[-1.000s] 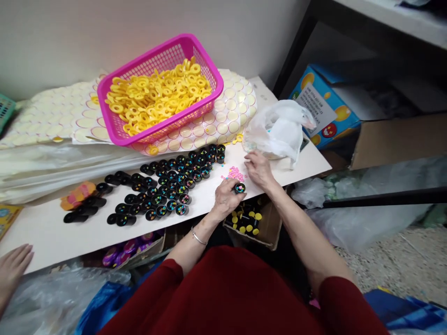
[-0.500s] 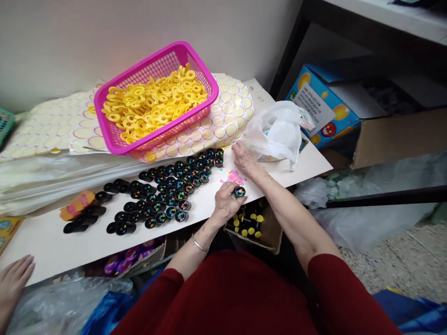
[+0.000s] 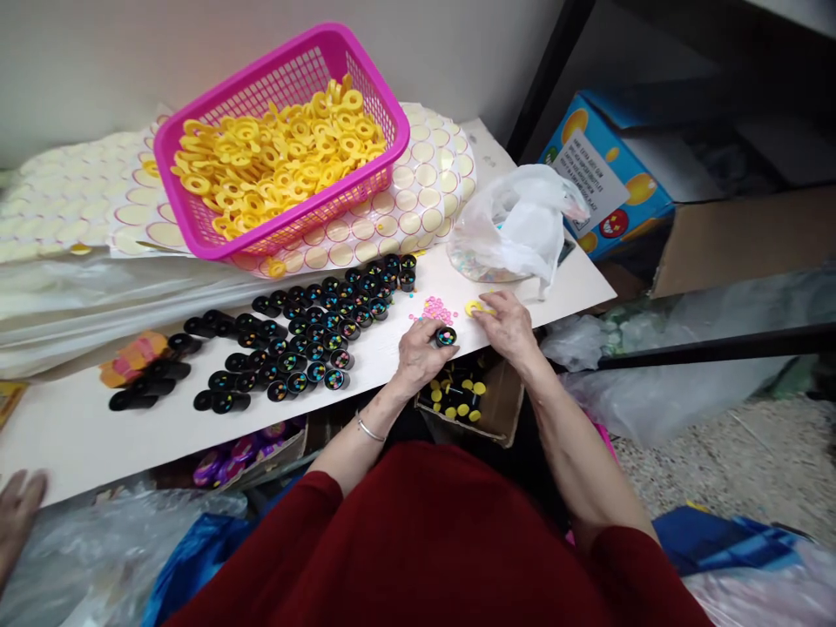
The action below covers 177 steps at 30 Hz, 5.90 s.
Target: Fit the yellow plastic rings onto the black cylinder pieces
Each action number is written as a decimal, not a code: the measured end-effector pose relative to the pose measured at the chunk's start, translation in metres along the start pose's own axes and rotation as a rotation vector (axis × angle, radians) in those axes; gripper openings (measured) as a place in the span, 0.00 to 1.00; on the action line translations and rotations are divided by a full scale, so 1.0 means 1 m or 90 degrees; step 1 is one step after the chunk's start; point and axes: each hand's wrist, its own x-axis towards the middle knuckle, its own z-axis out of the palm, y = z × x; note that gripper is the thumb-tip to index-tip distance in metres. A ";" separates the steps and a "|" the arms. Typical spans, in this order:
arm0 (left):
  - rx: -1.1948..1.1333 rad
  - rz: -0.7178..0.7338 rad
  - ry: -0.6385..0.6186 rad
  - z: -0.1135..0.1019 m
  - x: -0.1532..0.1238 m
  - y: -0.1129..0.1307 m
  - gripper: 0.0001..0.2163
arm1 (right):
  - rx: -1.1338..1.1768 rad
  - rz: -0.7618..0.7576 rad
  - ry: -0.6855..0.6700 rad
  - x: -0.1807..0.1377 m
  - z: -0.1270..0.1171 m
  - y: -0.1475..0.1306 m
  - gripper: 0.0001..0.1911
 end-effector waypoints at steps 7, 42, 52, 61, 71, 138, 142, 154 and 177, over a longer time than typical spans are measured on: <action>-0.012 -0.005 0.008 0.004 0.001 -0.003 0.14 | -0.093 -0.082 -0.041 -0.007 -0.005 -0.010 0.12; -0.323 -0.189 0.003 -0.003 0.004 0.015 0.14 | 0.663 0.189 0.000 -0.039 0.040 -0.048 0.17; -0.341 -0.263 0.056 0.009 -0.005 0.016 0.13 | 0.715 0.287 0.082 -0.045 0.049 -0.058 0.15; -0.372 -0.318 0.012 -0.002 0.003 0.023 0.12 | 0.810 0.307 -0.101 -0.043 0.029 -0.052 0.21; -0.383 -0.357 -0.018 -0.004 0.010 0.023 0.10 | 0.799 0.336 -0.130 -0.035 0.024 -0.053 0.19; 0.073 0.418 -0.305 -0.001 -0.048 0.054 0.08 | 1.005 0.241 -0.310 -0.135 -0.006 -0.007 0.21; 0.048 0.390 -0.270 0.002 -0.049 0.050 0.12 | 0.993 0.219 -0.259 -0.137 -0.007 -0.006 0.25; 0.153 0.430 -0.129 -0.003 -0.060 0.048 0.09 | 0.756 0.238 -0.051 -0.156 0.006 -0.010 0.22; 0.578 -0.264 0.034 -0.230 0.206 0.059 0.23 | 0.000 -0.182 -0.318 -0.045 -0.004 -0.027 0.10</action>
